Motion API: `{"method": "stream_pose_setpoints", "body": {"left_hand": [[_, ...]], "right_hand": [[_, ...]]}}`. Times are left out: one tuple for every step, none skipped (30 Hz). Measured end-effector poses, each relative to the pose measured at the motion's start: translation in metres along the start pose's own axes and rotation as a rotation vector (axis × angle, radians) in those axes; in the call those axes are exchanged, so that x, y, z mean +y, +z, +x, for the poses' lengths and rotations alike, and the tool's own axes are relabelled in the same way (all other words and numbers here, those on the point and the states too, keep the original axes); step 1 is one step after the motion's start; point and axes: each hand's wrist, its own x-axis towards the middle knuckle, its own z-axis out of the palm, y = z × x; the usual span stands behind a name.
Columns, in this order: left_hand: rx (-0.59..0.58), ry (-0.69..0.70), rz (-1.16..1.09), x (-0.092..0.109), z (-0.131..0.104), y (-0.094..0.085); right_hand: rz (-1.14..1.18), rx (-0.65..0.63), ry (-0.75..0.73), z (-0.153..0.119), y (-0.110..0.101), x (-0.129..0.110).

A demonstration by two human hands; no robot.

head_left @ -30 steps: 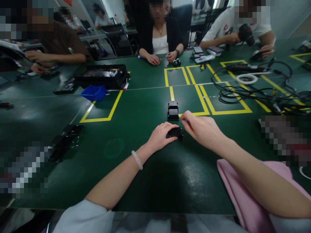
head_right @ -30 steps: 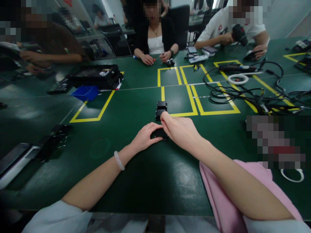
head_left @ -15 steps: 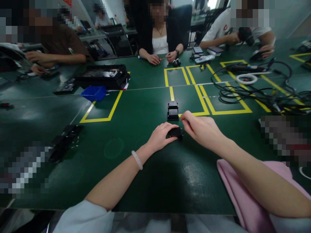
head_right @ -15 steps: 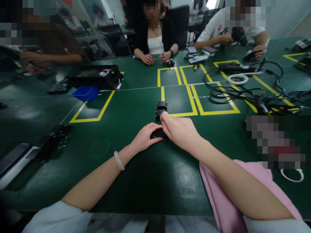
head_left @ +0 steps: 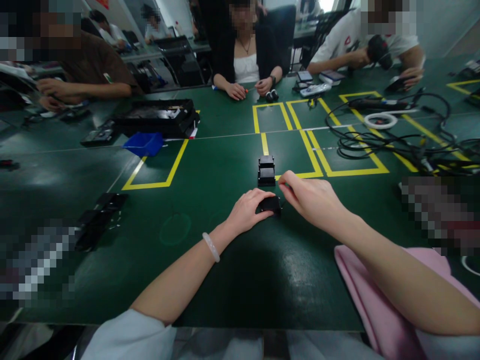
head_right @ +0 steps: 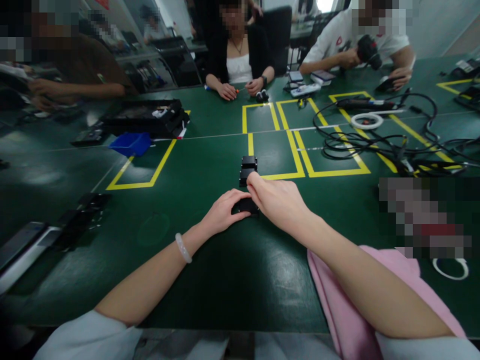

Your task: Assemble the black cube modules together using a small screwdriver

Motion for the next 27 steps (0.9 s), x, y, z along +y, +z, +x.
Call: {"method": "stream_pose_setpoints", "body": {"left_hand": [[-0.002, 0.000, -0.002, 0.0003, -0.0001, -0.0003], [-0.002, -0.001, -0.004, 0.0005, -0.0001, -0.0005], [-0.001, -0.001, -0.006, 0.0007, -0.0001, -0.0006], [0.000, -0.001, -0.008, 0.0008, -0.0001, -0.0006], [0.000, -0.001, -0.009, 0.0008, -0.0001, -0.0005], [0.002, -0.001, -0.009, 0.0007, 0.0000, -0.0003], [0.003, 0.000, -0.007, 0.0005, 0.0000, 0.0000], [0.004, 0.001, -0.005, 0.0003, 0.0000, 0.0003], [0.005, 0.001, -0.002, 0.0001, 0.0001, 0.0006], [0.006, 0.001, 0.000, 0.0000, 0.0001, 0.0008], [0.005, 0.001, 0.001, -0.0001, 0.0001, 0.0009], [0.003, 0.000, 0.000, 0.0000, 0.0001, 0.0009], [0.000, 0.000, -0.003, 0.0002, 0.0001, 0.0008], [-0.002, -0.001, -0.005, 0.0004, 0.0001, 0.0006], [-0.002, -0.001, -0.006, 0.0006, 0.0001, 0.0005], [-0.003, -0.001, -0.007, 0.0007, 0.0000, 0.0004], [-0.002, 0.000, -0.008, 0.0008, 0.0001, 0.0004], [0.000, 0.000, -0.009, 0.0007, 0.0001, 0.0005], [0.003, 0.001, -0.011, 0.0005, 0.0001, 0.0006], [0.005, 0.001, -0.012, 0.0003, 0.0002, 0.0008], [0.008, 0.000, -0.014, 0.0001, 0.0003, 0.0010], [0.009, 0.000, -0.015, -0.0001, 0.0004, 0.0011], [0.009, 0.001, -0.016, -0.0001, 0.0004, 0.0010], [0.006, 0.001, -0.016, -0.0001, 0.0005, 0.0009], [0.002, 0.002, -0.017, 0.0000, 0.0005, 0.0007], [-0.002, 0.002, -0.016, 0.0001, 0.0004, 0.0004], [-0.004, 0.002, -0.015, 0.0003, 0.0004, 0.0001]], "right_hand": [[0.017, -0.007, -0.007, 0.0002, -0.0006, 0.0001], [0.033, -0.011, -0.014, 0.0004, -0.0014, 0.0002], [0.046, -0.011, -0.020, 0.0004, -0.0023, 0.0003], [0.055, -0.011, -0.025, 0.0003, -0.0032, 0.0005], [0.061, -0.011, -0.031, 0.0001, -0.0039, 0.0006], [0.061, -0.011, -0.036, -0.0002, -0.0046, 0.0008], [0.057, -0.015, -0.039, -0.0005, -0.0049, 0.0009], [0.047, -0.020, -0.039, -0.0007, -0.0050, 0.0010], [0.033, -0.028, -0.036, -0.0009, -0.0049, 0.0010], [0.018, -0.035, -0.031, -0.0009, -0.0045, 0.0010], [0.006, -0.040, -0.024, -0.0009, -0.0040, 0.0009], [-0.002, -0.040, -0.018, -0.0008, -0.0035, 0.0008], [-0.005, -0.036, -0.011, -0.0007, -0.0030, 0.0006], [-0.004, -0.031, -0.006, -0.0006, -0.0027, 0.0005], [0.000, -0.025, -0.004, -0.0006, -0.0027, 0.0003], [0.008, -0.020, -0.006, -0.0006, -0.0028, 0.0002], [0.017, -0.019, -0.012, -0.0007, -0.0032, 0.0000], [0.025, -0.020, -0.020, -0.0009, -0.0036, -0.0001], [0.032, -0.022, -0.028, -0.0011, -0.0041, -0.0001], [0.035, -0.026, -0.035, -0.0013, -0.0044, 0.0000], [0.034, -0.031, -0.039, -0.0014, -0.0046, 0.0001], [0.027, -0.035, -0.036, -0.0014, -0.0046, 0.0002], [0.018, -0.038, -0.031, -0.0014, -0.0044, 0.0004], [0.011, -0.040, -0.028, -0.0013, -0.0041, 0.0005], [0.007, -0.040, -0.026, -0.0011, -0.0039, 0.0007], [0.008, -0.038, -0.025, -0.0009, -0.0037, 0.0007], [0.012, -0.038, -0.026, -0.0007, -0.0037, 0.0007]]}}
